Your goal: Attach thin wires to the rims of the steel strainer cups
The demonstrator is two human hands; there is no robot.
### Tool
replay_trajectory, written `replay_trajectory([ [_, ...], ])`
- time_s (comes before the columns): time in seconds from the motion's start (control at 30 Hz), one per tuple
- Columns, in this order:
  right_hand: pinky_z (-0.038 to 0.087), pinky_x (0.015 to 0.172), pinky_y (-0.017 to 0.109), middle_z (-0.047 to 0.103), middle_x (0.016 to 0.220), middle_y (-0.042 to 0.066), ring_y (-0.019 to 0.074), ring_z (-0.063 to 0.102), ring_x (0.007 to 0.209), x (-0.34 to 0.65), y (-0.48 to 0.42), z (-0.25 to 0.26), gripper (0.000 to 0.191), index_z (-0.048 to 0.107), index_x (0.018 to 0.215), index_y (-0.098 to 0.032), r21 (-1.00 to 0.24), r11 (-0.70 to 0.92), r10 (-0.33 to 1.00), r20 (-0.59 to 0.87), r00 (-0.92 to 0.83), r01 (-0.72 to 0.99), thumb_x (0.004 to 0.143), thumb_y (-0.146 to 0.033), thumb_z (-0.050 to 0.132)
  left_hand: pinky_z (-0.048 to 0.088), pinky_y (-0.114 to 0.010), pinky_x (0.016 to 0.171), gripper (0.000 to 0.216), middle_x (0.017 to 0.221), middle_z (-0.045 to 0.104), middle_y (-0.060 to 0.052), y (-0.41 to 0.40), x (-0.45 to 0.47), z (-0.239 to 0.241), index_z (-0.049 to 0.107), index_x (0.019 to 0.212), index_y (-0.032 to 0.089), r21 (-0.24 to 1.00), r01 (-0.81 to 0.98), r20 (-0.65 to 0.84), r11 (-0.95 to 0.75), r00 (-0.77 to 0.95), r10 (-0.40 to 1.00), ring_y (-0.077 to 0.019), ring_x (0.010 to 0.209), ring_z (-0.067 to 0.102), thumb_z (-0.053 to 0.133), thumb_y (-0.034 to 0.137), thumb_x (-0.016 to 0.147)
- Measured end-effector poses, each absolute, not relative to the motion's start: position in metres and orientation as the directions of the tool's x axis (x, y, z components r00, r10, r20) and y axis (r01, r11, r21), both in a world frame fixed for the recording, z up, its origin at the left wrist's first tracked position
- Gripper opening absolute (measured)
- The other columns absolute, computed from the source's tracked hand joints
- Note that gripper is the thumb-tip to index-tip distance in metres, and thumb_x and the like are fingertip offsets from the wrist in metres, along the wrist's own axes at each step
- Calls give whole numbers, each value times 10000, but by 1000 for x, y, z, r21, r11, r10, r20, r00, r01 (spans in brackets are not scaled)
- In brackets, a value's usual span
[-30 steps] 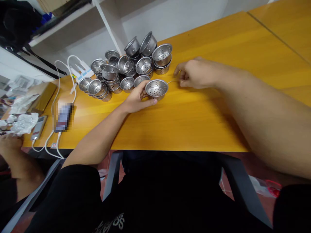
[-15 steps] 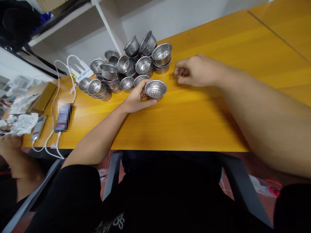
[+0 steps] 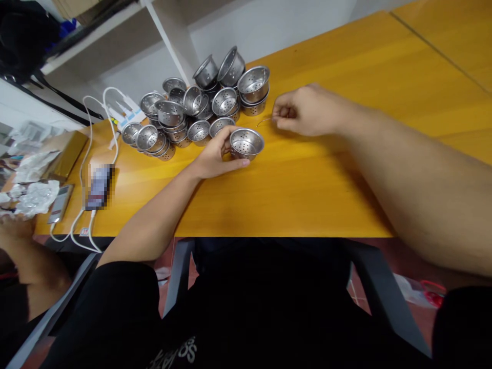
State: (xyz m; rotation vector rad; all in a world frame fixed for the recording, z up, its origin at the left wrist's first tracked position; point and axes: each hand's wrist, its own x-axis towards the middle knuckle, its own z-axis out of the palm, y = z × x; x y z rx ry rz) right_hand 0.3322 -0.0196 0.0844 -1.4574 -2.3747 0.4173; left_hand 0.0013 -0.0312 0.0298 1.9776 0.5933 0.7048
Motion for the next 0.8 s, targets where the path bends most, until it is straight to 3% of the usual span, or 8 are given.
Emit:
replay_trajectory([
  [0.37, 625, 973, 484, 871, 1155, 115, 302, 788, 977, 329, -18, 75, 237, 807, 1163, -268, -450, 472, 867, 80, -492, 758, 1073, -450, 685, 630, -590, 1349, 999, 1516, 790, -143, -29, -2, 29, 656, 1546, 258, 824, 198, 226, -531, 744, 628, -395, 1458, 801, 987, 878, 836],
  [0.57, 645, 1013, 503, 877, 1161, 107, 317, 795, 1004, 330, -20, 77, 203, 806, 1180, -289, -477, 447, 888, 129, -442, 757, 1071, -419, 695, 610, -585, 1363, 1052, 1525, 787, -142, -29, -1, 29, 650, 1534, 270, 864, 183, 198, -468, 731, 652, -395, 1477, 788, 1008, 911, 782],
  [0.8, 633, 1016, 498, 832, 1100, 103, 299, 760, 970, 327, -25, 85, 430, 810, 1410, -287, -509, 422, 905, 187, -382, 751, 1130, -575, 657, 573, -607, 1414, 1026, 1608, 666, -153, -22, -4, 18, 520, 1653, 259, 815, 180, 280, -551, 710, 646, -406, 1591, 703, 958, 813, 908],
])
